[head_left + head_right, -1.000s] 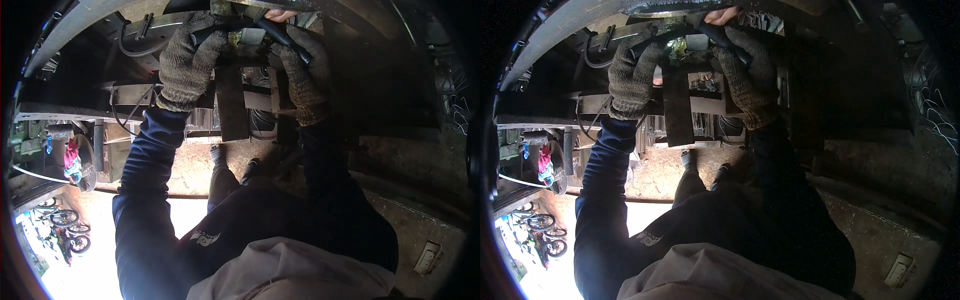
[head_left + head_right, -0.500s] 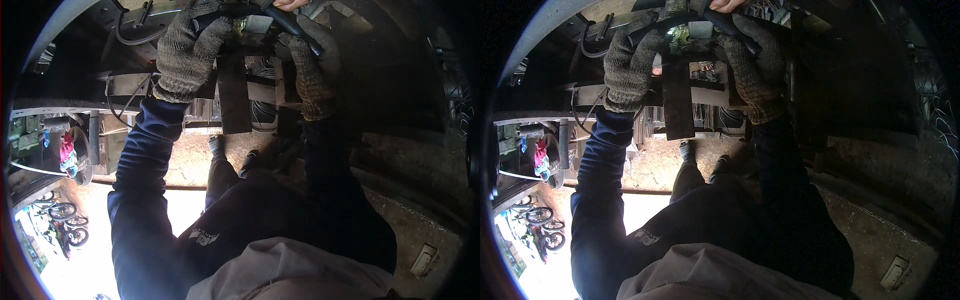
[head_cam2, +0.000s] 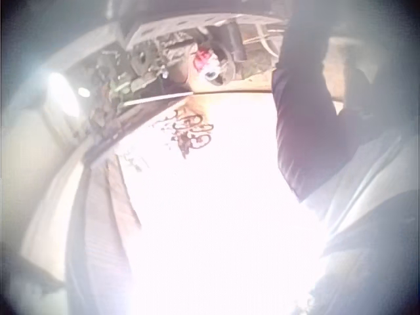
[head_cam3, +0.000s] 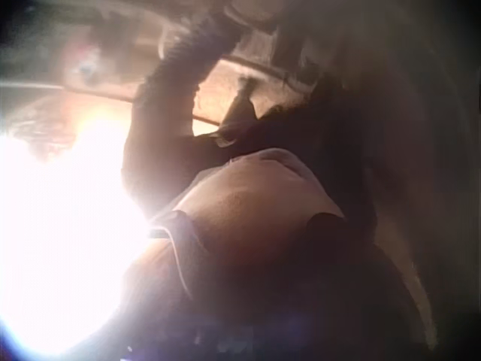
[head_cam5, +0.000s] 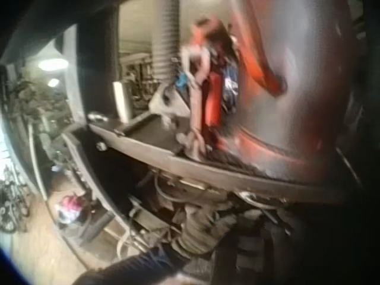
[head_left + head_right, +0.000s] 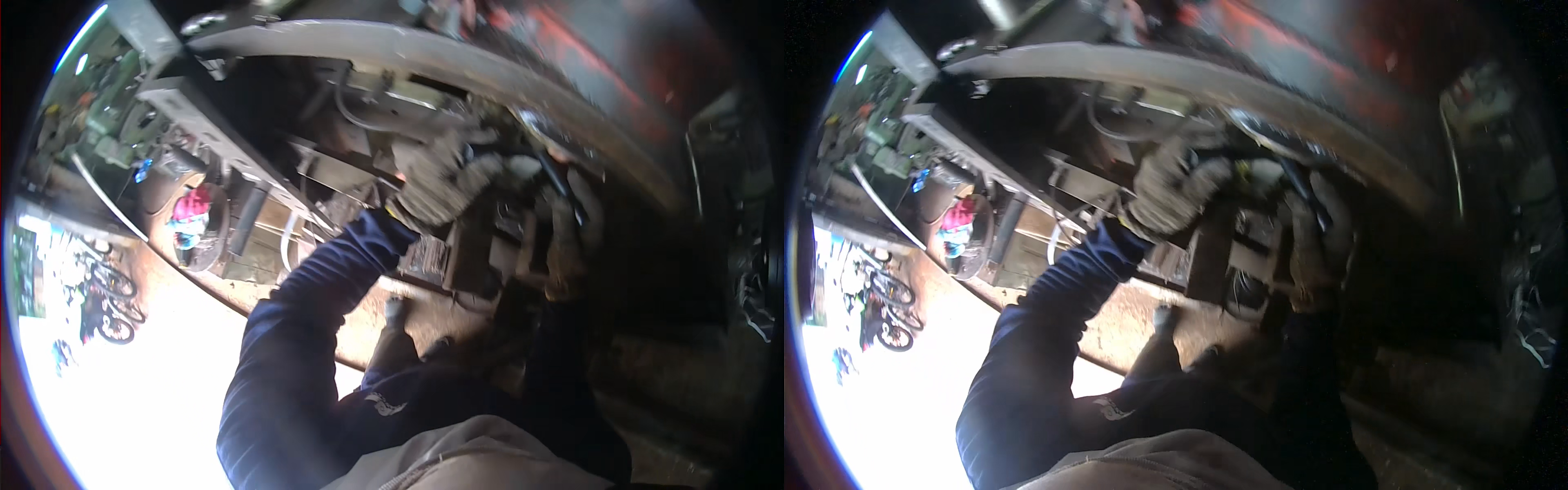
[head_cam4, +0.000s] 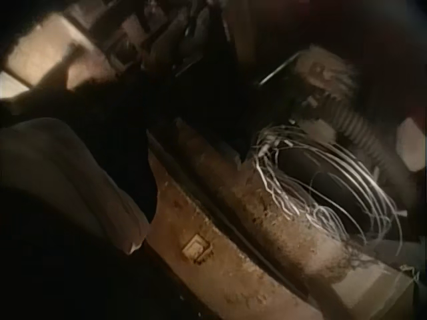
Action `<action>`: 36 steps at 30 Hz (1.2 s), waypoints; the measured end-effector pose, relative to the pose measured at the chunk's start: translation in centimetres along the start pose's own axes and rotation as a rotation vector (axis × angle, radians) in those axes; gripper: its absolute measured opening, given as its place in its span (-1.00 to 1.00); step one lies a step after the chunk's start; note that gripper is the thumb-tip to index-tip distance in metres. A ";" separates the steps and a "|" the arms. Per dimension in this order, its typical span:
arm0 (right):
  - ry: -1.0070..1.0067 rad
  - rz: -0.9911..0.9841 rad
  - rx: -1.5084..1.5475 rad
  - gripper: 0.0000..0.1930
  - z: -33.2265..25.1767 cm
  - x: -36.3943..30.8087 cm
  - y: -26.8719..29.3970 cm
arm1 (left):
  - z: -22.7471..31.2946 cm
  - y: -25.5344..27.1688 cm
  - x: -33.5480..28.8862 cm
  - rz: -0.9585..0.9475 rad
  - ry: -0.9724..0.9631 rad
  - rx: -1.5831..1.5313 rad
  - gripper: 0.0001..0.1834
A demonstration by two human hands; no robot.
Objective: The person works on a metal machine, holding a small metal part in place while using a tool to tighten or adjust it. They use their gloved hands to position a metal pipe and a bracket under a larger red metal component.
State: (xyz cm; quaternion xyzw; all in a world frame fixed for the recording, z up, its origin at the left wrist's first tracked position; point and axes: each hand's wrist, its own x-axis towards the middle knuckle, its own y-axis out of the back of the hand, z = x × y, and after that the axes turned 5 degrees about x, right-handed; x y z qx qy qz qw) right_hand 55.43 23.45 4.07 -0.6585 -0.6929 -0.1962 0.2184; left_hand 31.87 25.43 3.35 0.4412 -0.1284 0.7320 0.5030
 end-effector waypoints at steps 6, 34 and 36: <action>-0.092 -0.070 0.181 -0.43 2.1 -0.1 -0.6 | 0.5 2.6 -0.9 -0.125 0.203 -0.146 -0.58; 0.079 -0.059 0.287 -0.56 2.2 1.4 -0.1 | 0.7 1.8 -0.3 -0.167 0.096 -0.125 -0.61; 0.116 -0.094 0.272 -0.56 2.5 1.4 0.1 | 1.3 1.9 -0.2 -0.162 0.278 -0.196 -0.61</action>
